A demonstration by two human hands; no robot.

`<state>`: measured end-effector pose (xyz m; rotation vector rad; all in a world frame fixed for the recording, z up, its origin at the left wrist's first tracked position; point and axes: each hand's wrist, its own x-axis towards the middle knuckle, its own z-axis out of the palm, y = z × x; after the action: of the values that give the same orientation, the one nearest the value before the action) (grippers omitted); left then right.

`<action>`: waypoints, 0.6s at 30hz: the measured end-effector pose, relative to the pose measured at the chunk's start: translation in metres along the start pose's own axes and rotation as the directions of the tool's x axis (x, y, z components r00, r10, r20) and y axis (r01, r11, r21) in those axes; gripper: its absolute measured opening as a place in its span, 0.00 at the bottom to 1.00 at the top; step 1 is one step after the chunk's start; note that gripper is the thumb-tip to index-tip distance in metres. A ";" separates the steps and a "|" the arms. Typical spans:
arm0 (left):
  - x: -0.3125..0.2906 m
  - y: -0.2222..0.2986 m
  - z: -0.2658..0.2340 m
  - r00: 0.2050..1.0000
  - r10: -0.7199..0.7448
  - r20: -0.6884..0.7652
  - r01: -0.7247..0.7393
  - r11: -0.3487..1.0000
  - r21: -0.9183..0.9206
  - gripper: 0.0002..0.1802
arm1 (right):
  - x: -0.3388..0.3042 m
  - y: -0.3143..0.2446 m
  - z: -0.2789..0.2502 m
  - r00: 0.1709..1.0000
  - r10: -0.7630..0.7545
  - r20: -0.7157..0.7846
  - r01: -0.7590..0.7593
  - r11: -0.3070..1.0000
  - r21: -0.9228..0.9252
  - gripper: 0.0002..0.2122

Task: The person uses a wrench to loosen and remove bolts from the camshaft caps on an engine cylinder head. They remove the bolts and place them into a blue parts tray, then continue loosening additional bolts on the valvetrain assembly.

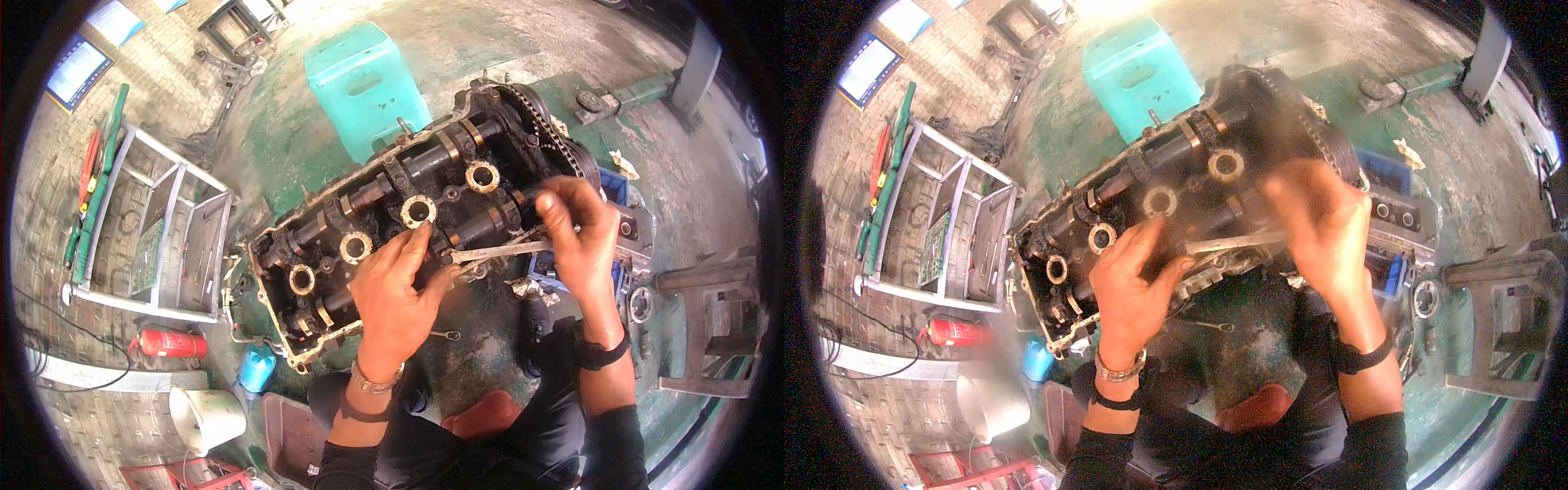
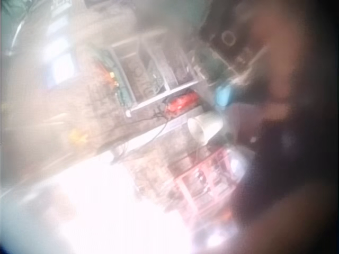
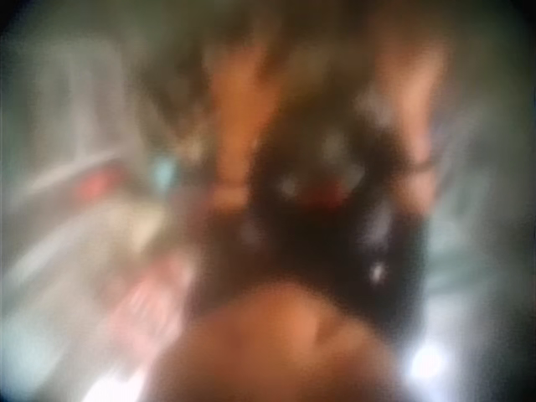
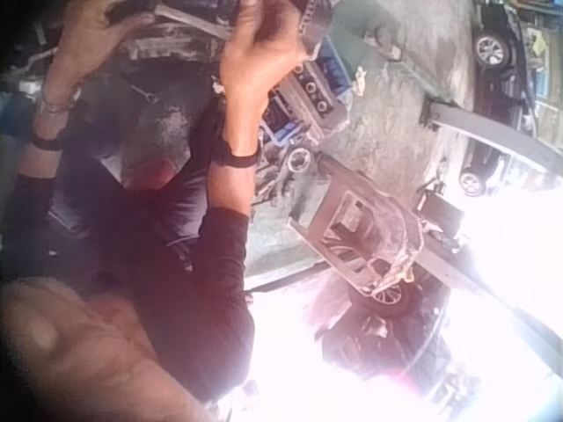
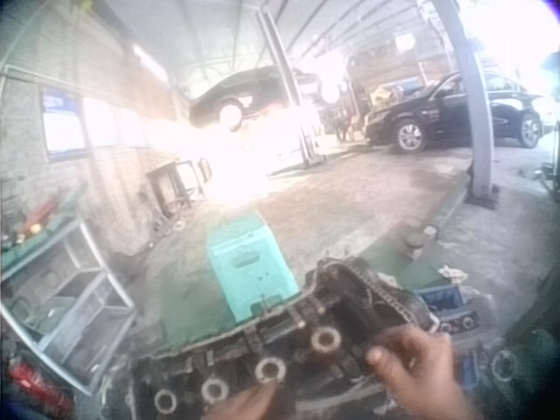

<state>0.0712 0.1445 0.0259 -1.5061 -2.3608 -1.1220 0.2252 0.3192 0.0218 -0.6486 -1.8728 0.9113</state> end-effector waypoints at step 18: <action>0.000 -0.007 -0.002 0.998 0.058 0.019 -0.057 0.998 -0.036 0.38 | -0.043 0.002 -0.025 0.885 0.157 0.439 -0.247 0.956 0.156 0.07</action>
<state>0.0648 0.1411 0.0239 -1.5929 -2.3064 -1.1475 0.2667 0.2963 0.0057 -0.5548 -2.0713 1.4614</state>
